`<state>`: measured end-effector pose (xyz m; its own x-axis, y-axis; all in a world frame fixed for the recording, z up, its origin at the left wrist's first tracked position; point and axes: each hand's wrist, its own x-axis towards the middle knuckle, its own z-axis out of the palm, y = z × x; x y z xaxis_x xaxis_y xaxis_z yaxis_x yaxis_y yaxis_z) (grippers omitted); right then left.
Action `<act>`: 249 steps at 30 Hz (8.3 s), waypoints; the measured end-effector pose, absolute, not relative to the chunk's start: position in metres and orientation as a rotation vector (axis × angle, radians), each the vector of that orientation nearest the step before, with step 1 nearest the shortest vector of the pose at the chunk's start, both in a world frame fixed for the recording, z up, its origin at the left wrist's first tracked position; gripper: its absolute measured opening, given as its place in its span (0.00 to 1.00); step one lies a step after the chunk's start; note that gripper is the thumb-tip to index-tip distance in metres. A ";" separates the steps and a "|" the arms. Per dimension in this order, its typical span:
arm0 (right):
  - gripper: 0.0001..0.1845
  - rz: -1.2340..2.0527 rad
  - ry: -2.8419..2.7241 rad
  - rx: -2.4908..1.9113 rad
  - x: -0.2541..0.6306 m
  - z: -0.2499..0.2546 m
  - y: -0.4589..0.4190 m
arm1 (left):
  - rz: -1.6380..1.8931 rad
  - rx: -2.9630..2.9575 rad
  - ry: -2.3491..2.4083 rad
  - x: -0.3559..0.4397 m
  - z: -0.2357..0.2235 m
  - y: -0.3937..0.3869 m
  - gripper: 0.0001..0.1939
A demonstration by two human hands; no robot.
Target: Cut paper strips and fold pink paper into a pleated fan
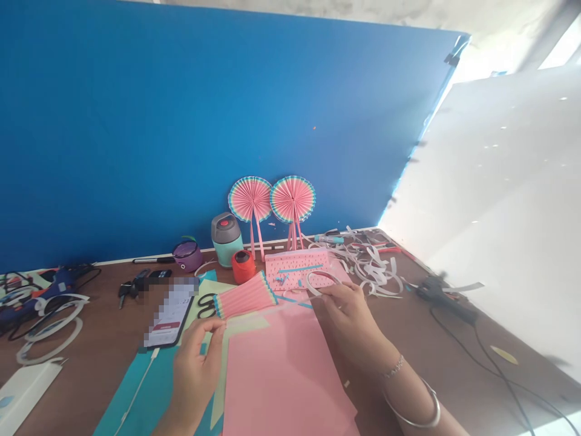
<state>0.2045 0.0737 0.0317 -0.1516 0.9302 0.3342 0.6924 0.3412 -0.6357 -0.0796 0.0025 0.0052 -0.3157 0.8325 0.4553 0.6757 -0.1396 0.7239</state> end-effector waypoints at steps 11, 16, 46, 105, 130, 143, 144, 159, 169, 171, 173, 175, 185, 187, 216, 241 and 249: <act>0.19 0.574 -1.265 -1.534 0.237 0.018 0.103 | 1.936 2.207 1.809 -0.087 0.034 -0.009 0.09; 0.18 0.198 -1.461 -1.617 0.237 0.012 0.112 | 1.732 2.390 1.809 -0.089 0.058 -0.011 0.05; 0.08 1.784 -1.578 -1.112 0.214 0.034 0.080 | 0.879 1.714 1.986 -0.084 0.078 -0.004 0.14; 0.24 1.153 -1.894 -1.749 0.205 -0.005 0.087 | 0.832 1.470 2.072 -0.077 -0.012 0.008 0.13; 0.24 1.049 -1.934 -1.843 0.200 -0.002 0.085 | 0.737 1.578 2.093 -0.080 -0.017 0.008 0.13; 0.24 0.938 -1.988 -1.927 0.190 0.007 0.084 | 0.694 1.649 2.108 -0.078 -0.017 0.010 0.14; 0.24 0.930 -1.991 -1.929 0.190 0.006 0.083 | 0.697 1.661 2.107 -0.078 -0.018 0.010 0.14; 0.28 0.745 -2.187 -1.973 0.183 0.001 0.079 | 0.726 1.841 2.106 -0.076 -0.015 0.011 0.13; 0.26 0.602 -2.327 -2.087 0.173 0.012 0.072 | 0.518 2.026 2.187 -0.071 -0.014 0.011 0.15; 0.25 0.593 -2.335 -2.106 0.172 0.013 0.073 | 0.440 2.011 2.220 -0.070 -0.010 0.011 0.15; 0.22 0.575 -2.321 -2.130 0.172 0.014 0.074 | 0.377 1.987 2.239 -0.069 -0.006 0.011 0.14; 0.18 0.582 -2.264 -2.173 0.175 0.014 0.076 | 0.350 1.963 2.243 -0.068 -0.002 0.011 0.14; 0.11 0.557 -2.159 -1.923 0.193 0.012 0.080 | 0.697 1.977 2.097 -0.077 -0.015 0.011 0.14; 0.10 0.548 -2.139 -1.813 0.193 0.012 0.079 | 0.736 2.025 2.062 -0.077 -0.018 0.011 0.12; 0.04 0.644 -2.464 -1.006 0.131 0.023 0.067 | 1.043 1.903 1.689 -0.068 -0.003 0.009 0.08; 0.14 1.521 -1.888 -1.150 0.201 0.012 0.125 | 0.941 1.205 1.462 -0.108 -0.003 0.026 0.20; 0.22 1.502 -1.793 -1.190 0.208 0.004 0.131 | 0.996 0.980 1.368 -0.101 0.001 0.024 0.25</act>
